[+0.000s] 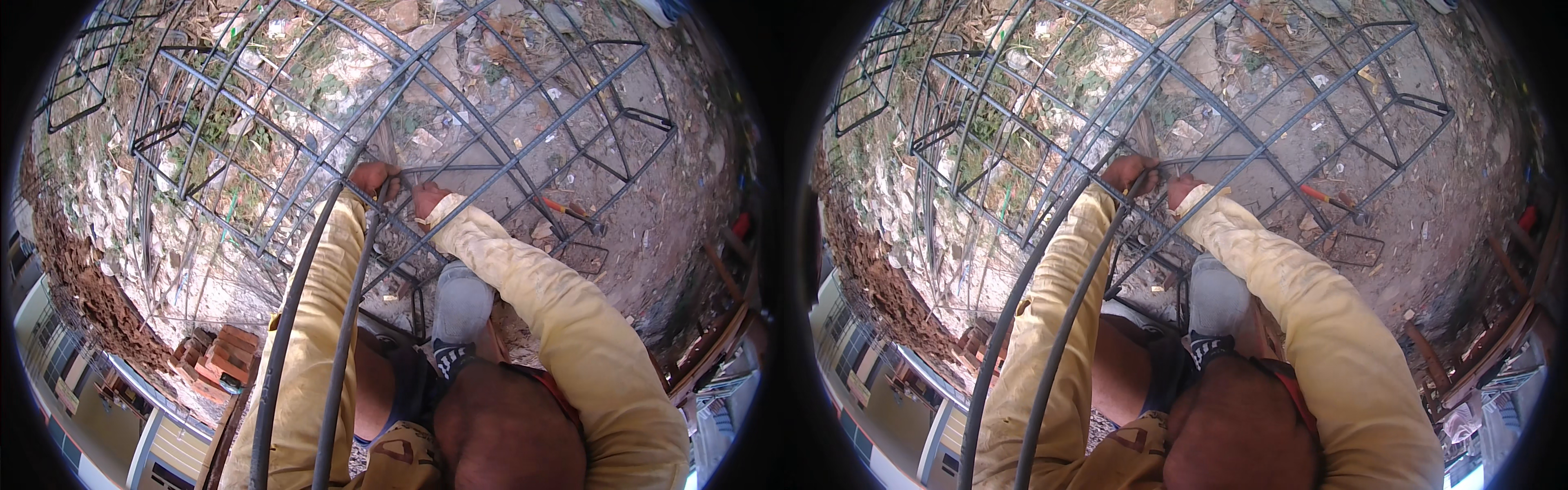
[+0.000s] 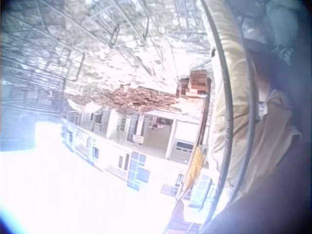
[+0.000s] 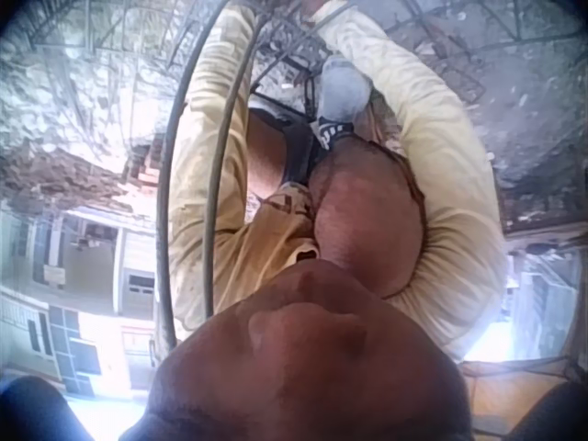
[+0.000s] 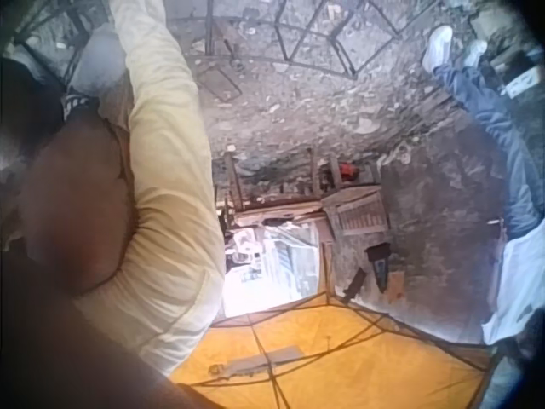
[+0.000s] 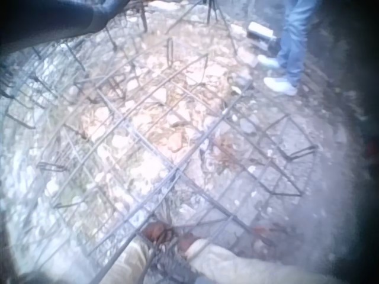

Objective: The person assembles a rebar cage by positioning vertical rebar rods into a grid of horizontal rebar and securing the intersections with wire ties using pliers. The person repeatedly bends wire, wraps it around intersections, and twists it tight to fasten the structure.

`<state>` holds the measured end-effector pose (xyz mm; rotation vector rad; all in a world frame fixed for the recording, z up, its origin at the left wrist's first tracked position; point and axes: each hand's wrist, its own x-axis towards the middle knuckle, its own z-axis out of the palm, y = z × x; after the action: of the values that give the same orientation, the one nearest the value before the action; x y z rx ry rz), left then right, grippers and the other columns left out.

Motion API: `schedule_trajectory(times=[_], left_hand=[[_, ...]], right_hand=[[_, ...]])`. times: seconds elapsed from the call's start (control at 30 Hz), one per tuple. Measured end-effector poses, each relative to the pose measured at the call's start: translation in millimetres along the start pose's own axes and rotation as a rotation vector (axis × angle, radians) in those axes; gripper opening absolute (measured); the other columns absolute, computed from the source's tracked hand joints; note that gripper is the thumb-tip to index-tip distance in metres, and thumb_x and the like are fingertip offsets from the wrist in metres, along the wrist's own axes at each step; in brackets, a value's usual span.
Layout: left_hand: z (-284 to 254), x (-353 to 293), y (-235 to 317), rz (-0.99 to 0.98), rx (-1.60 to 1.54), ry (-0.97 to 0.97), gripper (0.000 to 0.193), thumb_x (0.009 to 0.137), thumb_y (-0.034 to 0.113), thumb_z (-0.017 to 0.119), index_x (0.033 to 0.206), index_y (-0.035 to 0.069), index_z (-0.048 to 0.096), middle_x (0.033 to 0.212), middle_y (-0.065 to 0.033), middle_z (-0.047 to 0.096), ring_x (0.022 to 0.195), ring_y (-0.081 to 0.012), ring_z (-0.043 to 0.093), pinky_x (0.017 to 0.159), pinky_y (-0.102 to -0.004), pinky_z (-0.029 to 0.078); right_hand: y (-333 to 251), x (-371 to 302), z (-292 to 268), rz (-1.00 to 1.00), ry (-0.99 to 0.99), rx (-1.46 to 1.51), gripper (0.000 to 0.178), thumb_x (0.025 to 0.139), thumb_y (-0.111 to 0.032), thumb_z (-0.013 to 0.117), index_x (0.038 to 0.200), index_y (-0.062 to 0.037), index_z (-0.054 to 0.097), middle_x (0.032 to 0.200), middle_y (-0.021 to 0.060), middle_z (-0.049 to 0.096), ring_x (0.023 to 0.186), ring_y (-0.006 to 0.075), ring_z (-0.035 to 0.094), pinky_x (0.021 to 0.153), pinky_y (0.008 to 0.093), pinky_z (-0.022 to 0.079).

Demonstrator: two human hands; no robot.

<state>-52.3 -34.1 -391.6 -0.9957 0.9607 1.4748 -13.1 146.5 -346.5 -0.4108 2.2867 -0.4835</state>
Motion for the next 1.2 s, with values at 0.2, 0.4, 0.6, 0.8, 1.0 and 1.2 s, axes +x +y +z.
schedule_trajectory(times=[0.2,0.4,0.6,0.8,1.0,1.2], left_hand=[[-18.5,23.0,-5.6,-0.030,-0.016,0.075,0.025,0.094,0.024,0.052,0.084,0.002,0.056,0.063,-0.0070,0.057,0.049,-0.0180,0.053,0.047,-0.0302,0.045],[-10.5,2.8,-3.6,0.498,0.905,-0.035,0.021,0.089,0.016,0.049,0.079,0.003,0.062,0.065,-0.0069,0.061,0.053,-0.0179,0.054,0.051,-0.0306,0.043],[-6.0,0.8,-4.5,0.233,0.408,0.044,0.038,0.091,0.024,0.047,0.062,0.004,0.060,0.053,-0.0065,0.056,0.044,-0.0160,0.047,0.044,-0.0314,0.035],[-4.4,5.1,-0.1,0.109,0.264,0.007,0.023,0.093,0.016,0.041,0.083,0.003,0.057,0.063,-0.0047,0.053,0.049,-0.0143,0.049,0.043,-0.0278,0.040],[-1.3,7.2,-2.3,0.009,-0.036,0.042,0.023,0.096,0.019,0.044,0.084,0.003,0.055,0.063,-0.0040,0.052,0.048,-0.0135,0.047,0.043,-0.0266,0.041],[-1.9,3.3,-0.4,0.026,0.113,0.031,0.017,0.094,0.013,0.045,0.085,0.003,0.055,0.062,-0.0037,0.052,0.048,-0.0130,0.047,0.042,-0.0259,0.041]], right_hand=[[-16.2,4.4,-30.8,-0.362,-0.016,-0.186,0.023,0.078,-0.016,0.054,0.098,-0.0053,0.059,0.100,0.0166,0.060,0.090,0.0354,0.064,0.076,0.0466,0.051],[6.3,24.3,-66.7,-0.483,0.144,-0.134,0.017,0.081,-0.019,0.057,0.096,-0.0101,0.057,0.099,0.0114,0.062,0.095,0.0302,0.063,0.077,0.0471,0.045],[5.6,59.7,-61.6,0.002,0.130,0.329,0.023,0.085,-0.025,0.055,0.101,-0.0080,0.057,0.093,0.0216,0.064,0.090,0.0422,0.061,0.079,0.0490,0.048],[35.0,74.6,-17.7,0.126,0.160,0.225,0.021,0.077,-0.024,0.060,0.083,-0.0045,0.063,0.089,0.0232,0.065,0.087,0.0433,0.062,0.079,0.0485,0.050],[35.1,69.2,-12.1,-0.046,0.047,0.182,0.019,0.074,-0.021,0.065,0.079,-0.0032,0.066,0.084,0.0197,0.066,0.076,0.0370,0.066,0.068,0.0445,0.052],[21.2,33.5,-16.5,0.247,-0.410,1.247,0.022,0.080,-0.020,0.072,0.088,-0.0009,0.064,0.074,0.0092,0.065,0.052,0.0154,0.058,0.045,0.0303,0.043]])
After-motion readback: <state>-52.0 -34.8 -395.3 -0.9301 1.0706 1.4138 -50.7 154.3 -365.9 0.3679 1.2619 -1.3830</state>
